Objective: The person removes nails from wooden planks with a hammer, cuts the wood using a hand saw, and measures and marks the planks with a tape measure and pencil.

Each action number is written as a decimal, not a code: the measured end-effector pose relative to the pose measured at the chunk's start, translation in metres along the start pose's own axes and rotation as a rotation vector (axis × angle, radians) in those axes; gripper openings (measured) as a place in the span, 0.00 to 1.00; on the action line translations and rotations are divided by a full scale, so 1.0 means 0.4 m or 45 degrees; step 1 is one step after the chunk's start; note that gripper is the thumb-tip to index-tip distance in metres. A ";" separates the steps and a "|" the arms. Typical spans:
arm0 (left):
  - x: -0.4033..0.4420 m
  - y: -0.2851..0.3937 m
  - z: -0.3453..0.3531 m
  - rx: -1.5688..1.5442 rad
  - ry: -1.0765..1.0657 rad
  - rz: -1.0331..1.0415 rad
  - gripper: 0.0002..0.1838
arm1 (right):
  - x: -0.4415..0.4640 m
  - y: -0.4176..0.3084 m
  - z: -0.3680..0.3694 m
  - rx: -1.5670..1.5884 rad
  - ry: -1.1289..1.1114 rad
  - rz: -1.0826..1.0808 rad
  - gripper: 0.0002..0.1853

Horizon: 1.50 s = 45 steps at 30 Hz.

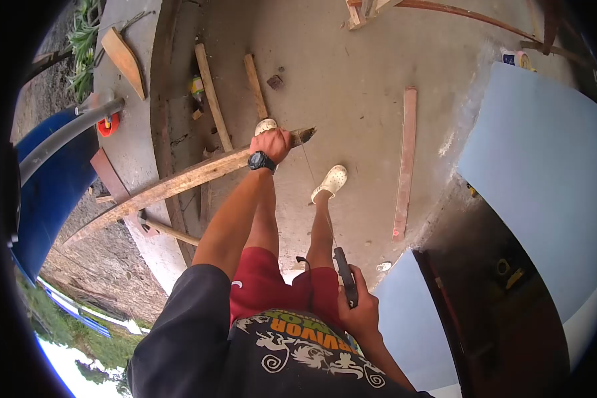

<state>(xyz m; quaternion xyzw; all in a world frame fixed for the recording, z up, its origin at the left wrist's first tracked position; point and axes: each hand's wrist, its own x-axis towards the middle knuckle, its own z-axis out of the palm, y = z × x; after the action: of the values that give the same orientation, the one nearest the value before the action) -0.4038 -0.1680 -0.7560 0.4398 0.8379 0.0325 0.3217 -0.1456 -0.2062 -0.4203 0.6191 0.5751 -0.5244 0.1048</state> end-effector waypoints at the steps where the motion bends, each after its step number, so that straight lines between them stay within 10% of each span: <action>1: -0.006 0.003 -0.008 0.005 -0.030 -0.012 0.23 | 0.006 -0.003 0.003 -0.003 0.003 -0.021 0.26; 7: 0.022 -0.014 0.012 0.025 -0.138 -0.024 0.26 | 0.642 -0.069 0.269 -0.044 0.145 -0.115 0.22; 15: 0.002 0.006 -0.001 0.012 0.033 -0.011 0.25 | -0.057 0.015 -0.023 -0.011 -0.094 0.166 0.29; 21: 0.021 -0.001 -0.008 0.051 -0.088 -0.022 0.25 | 0.661 -0.046 0.267 -0.058 0.142 -0.278 0.22; 31: 0.015 0.007 -0.009 -0.015 0.118 -0.025 0.26 | 0.005 -0.001 -0.018 0.029 -0.020 0.003 0.26; 36: 0.029 -0.016 0.003 0.032 -0.027 0.022 0.26 | 0.654 -0.085 0.259 -0.084 0.150 -0.239 0.19; 39: 0.028 -0.001 -0.005 0.022 -0.015 0.012 0.26 | 0.586 -0.004 0.235 -0.042 0.077 -0.239 0.21; 45: 0.013 0.001 -0.004 -0.074 0.161 0.022 0.26 | 0.002 -0.022 -0.033 0.022 -0.109 0.177 0.28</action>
<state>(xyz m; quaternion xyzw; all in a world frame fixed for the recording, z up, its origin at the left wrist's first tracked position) -0.4066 -0.1632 -0.7572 0.4345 0.8514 0.0871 0.2805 -0.1460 -0.1936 -0.4111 0.6353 0.5214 -0.5467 0.1602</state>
